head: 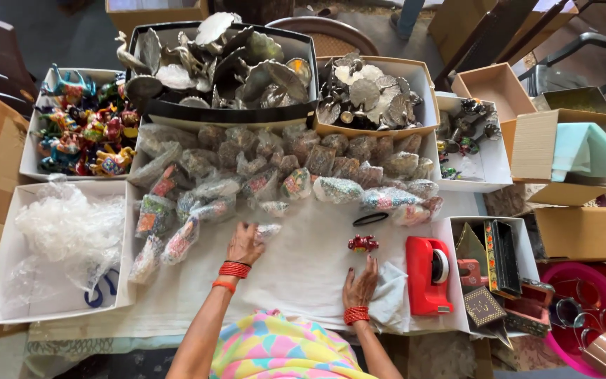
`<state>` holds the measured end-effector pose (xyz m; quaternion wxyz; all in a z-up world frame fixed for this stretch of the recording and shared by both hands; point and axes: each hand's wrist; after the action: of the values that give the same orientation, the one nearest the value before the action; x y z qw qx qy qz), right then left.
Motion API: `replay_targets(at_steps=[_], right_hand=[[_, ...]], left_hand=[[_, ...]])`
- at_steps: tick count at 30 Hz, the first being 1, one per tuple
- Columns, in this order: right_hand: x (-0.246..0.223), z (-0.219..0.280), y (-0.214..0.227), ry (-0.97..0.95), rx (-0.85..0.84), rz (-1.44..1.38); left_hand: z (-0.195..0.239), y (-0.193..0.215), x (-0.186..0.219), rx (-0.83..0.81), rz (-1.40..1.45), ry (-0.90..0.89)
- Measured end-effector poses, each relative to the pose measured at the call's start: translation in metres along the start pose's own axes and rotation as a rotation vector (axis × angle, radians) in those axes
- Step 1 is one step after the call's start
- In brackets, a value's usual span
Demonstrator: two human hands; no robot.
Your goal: The person unwraps a small decorative figurine from bubble wrap and wipes it with a white cloth. They handle the figurine with both hands, turning it to clean different sides.
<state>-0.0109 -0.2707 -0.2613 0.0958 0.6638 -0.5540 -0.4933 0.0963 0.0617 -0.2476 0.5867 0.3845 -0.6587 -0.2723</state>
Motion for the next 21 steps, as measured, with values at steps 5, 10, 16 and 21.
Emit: replay_targets(at_steps=[5, 10, 16, 21], right_hand=[[-0.003, 0.001, -0.010, -0.021, -0.009, 0.180], [0.003, 0.007, -0.017, -0.018, -0.008, 0.278], [0.000, 0.003, -0.018, -0.025, -0.018, 0.324], [-0.001, 0.004, -0.018, -0.023, -0.013, 0.328]], left_hand=[[-0.017, 0.021, 0.060, -0.289, 0.458, 0.291], [-0.036, -0.022, 0.113, -0.111, 0.771, 0.496], [-0.038, -0.075, 0.134, 0.166, 0.564, 0.356], [-0.038, -0.106, 0.116, 0.189, 0.290, 0.045]])
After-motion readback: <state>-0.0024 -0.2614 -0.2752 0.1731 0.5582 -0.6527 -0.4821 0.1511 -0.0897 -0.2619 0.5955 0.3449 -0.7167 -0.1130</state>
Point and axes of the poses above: each hand's wrist, its own z-axis away from the middle knuckle, its own y-axis out of the back of the hand, x = y × z, and after that the axes turned 11 degrees about x, right-handed
